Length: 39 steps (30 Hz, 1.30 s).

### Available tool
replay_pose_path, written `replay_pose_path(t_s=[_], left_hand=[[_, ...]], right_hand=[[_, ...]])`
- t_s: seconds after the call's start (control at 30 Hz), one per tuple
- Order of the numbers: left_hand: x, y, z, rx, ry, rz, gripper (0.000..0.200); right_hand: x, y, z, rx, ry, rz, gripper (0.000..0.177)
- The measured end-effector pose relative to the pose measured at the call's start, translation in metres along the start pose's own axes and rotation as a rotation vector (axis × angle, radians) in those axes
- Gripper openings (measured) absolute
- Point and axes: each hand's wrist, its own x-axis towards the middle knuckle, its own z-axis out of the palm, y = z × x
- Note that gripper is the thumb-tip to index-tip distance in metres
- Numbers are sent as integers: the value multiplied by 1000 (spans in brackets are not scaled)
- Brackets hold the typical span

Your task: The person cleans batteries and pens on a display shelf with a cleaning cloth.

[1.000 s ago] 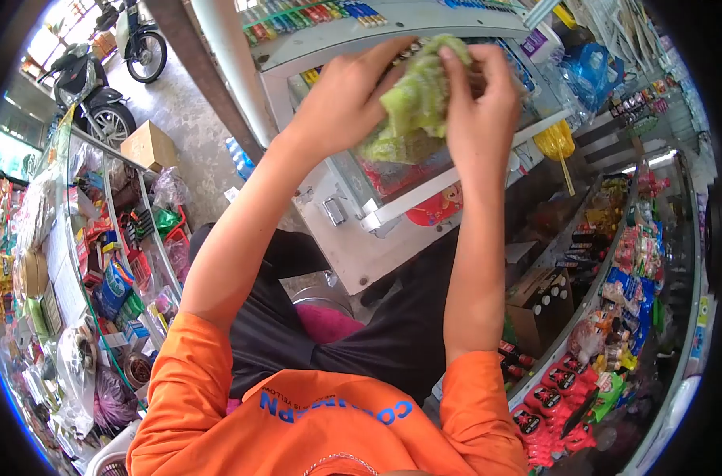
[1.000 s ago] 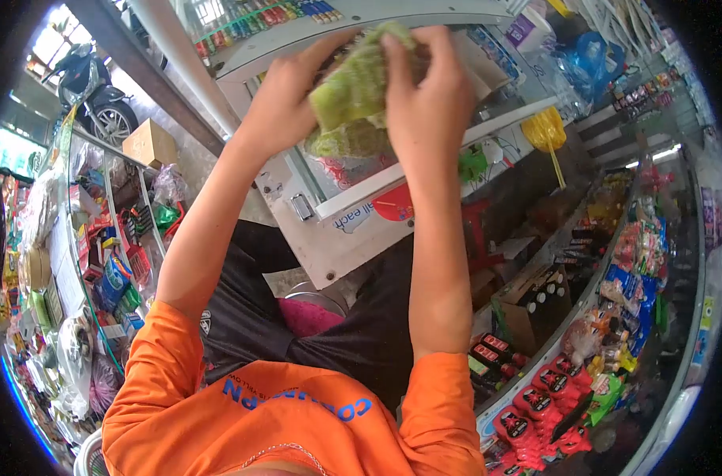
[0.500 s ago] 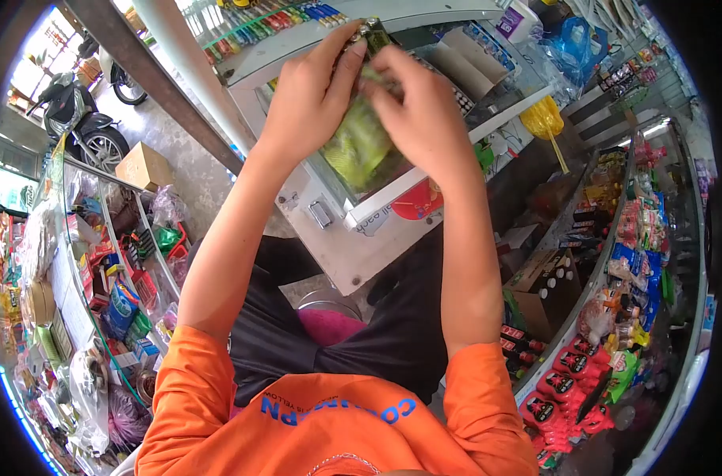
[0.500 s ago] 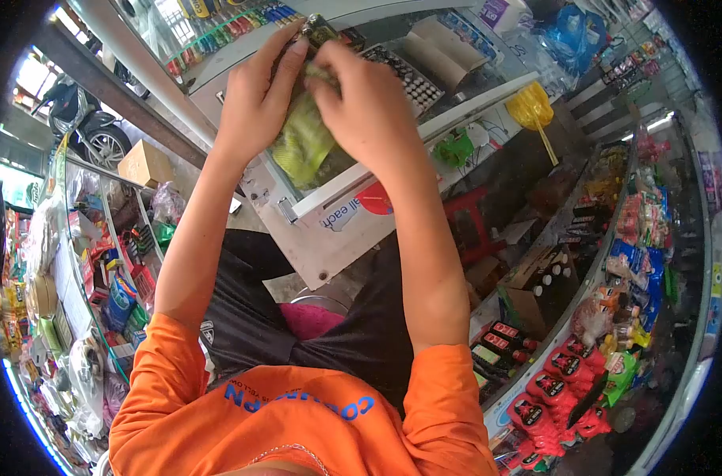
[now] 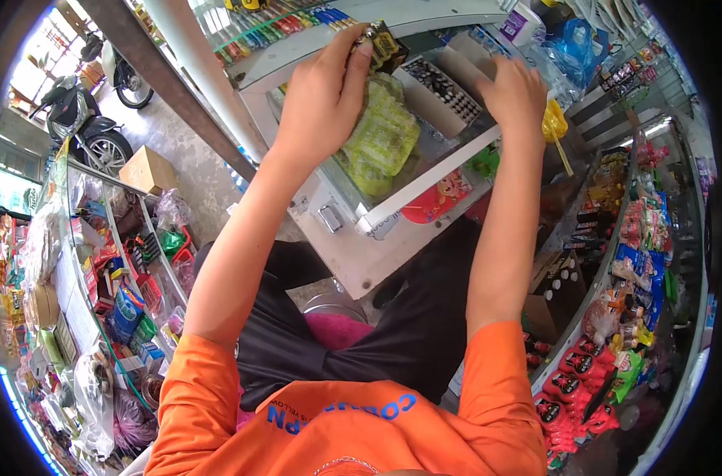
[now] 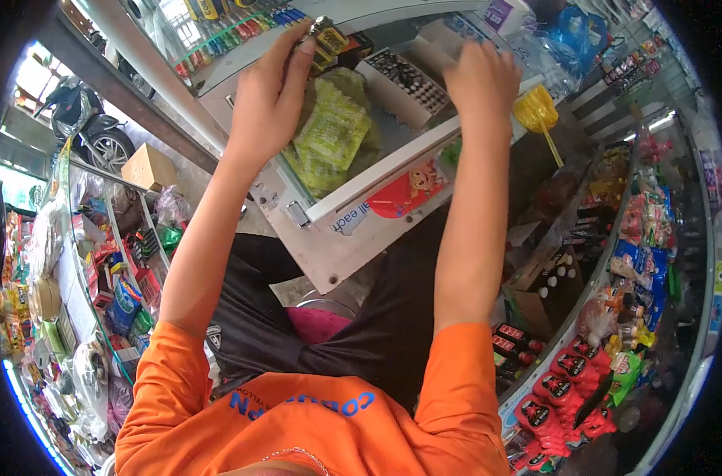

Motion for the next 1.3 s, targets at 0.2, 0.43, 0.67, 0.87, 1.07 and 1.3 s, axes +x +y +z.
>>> replay_pose_path(t_s=[0.2, 0.43, 0.67, 0.87, 1.07, 1.3], left_hand=[[0, 3, -1, -12, -8, -47, 37], [5, 20, -12, -33, -88, -281, 45], [-1, 4, -3, -17, 11, -128, 40], [-1, -3, 4, -74, 138, -47, 33], [-1, 3, 1, -46, 90, -74, 33], [-1, 6, -1, -44, 64, -63, 32]], right_hand=[[5, -9, -22, 300, -194, 196, 29], [-2, -36, -124, 683, -350, 102, 34], [-17, -66, -106, 552, -487, -120, 22], [-13, -72, -130, 691, -730, -126, 22], [-23, -68, -94, 520, -550, -43, 24], [-17, -58, -81, 371, -508, 76, 24]])
